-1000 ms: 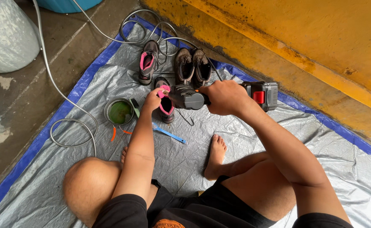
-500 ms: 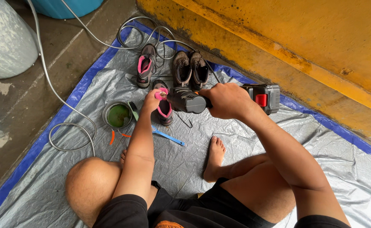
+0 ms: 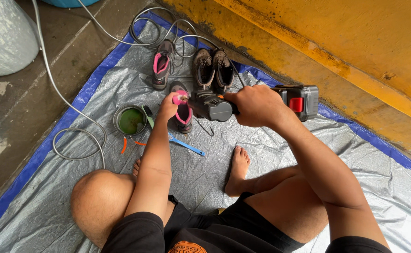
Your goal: The person sits on a tarp and uses a cordless drill with a brush attachment to scrub the exterior of a hiking shoe. They rotate the shoe to clean different areas, including the toe, sides, and sole, while holding the shoe steady with their other hand.
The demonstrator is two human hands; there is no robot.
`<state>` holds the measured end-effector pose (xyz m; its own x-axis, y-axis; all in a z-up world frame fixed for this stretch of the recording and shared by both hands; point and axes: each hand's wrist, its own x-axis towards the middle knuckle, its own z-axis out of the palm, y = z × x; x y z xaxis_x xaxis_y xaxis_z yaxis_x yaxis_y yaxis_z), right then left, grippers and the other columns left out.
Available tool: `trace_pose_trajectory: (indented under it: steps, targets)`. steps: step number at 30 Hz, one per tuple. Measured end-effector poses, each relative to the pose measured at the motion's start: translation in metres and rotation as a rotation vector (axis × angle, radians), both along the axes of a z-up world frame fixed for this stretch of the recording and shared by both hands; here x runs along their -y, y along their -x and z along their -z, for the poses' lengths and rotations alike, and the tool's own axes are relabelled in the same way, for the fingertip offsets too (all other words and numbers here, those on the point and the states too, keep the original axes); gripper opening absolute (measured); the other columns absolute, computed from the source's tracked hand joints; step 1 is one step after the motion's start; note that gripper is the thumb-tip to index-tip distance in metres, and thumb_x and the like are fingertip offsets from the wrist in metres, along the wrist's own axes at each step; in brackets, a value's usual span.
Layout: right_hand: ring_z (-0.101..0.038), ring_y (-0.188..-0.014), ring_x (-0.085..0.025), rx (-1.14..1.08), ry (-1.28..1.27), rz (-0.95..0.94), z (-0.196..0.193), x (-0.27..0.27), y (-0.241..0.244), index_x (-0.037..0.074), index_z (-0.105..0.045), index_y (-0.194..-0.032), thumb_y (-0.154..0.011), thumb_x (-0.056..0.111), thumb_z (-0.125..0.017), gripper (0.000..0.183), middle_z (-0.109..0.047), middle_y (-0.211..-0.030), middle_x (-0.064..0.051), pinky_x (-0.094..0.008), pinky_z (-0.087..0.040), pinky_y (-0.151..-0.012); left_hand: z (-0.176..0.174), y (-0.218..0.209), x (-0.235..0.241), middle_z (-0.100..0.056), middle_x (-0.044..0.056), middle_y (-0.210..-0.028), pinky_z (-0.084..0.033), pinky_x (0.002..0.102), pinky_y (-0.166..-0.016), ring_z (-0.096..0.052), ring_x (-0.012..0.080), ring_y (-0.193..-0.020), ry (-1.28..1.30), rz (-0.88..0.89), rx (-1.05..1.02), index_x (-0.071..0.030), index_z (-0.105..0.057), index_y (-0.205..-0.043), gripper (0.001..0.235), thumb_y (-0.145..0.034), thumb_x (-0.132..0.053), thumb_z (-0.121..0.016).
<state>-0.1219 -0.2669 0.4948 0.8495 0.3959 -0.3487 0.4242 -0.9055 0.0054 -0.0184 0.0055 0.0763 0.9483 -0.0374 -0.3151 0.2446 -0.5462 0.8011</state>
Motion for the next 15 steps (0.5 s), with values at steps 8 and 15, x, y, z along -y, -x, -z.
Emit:
trace_pose_trajectory:
  steps: [8, 15]
  targets:
    - [-0.081, -0.095, -0.044, -0.017, -0.014, 0.023, 0.001, 0.0, -0.003, 0.027, -0.075, -0.121, -0.086, 0.022, -0.07, 0.036, -0.083, -0.097, -0.013, -0.053, -0.064, -0.09, 0.019, -0.006, -0.002, -0.065, 0.021, -0.148, -0.047, 0.05, -0.124, -0.057, 0.0401, -0.147, 0.004, 0.027, 0.054, -0.025, -0.064, -0.15, 0.068, -0.091, 0.007, -0.052]
    - [-0.081, -0.093, -0.042, -0.039, -0.001, 0.016, 0.012, 0.006, -0.001, 0.027, -0.077, -0.114, -0.084, 0.022, -0.071, 0.031, -0.083, -0.096, -0.011, -0.051, -0.064, -0.089, 0.009, -0.001, -0.005, -0.064, 0.021, -0.151, -0.047, 0.049, -0.125, -0.056, 0.0398, -0.147, -0.001, 0.048, 0.026, -0.025, -0.062, -0.153, 0.066, -0.094, 0.004, -0.052]
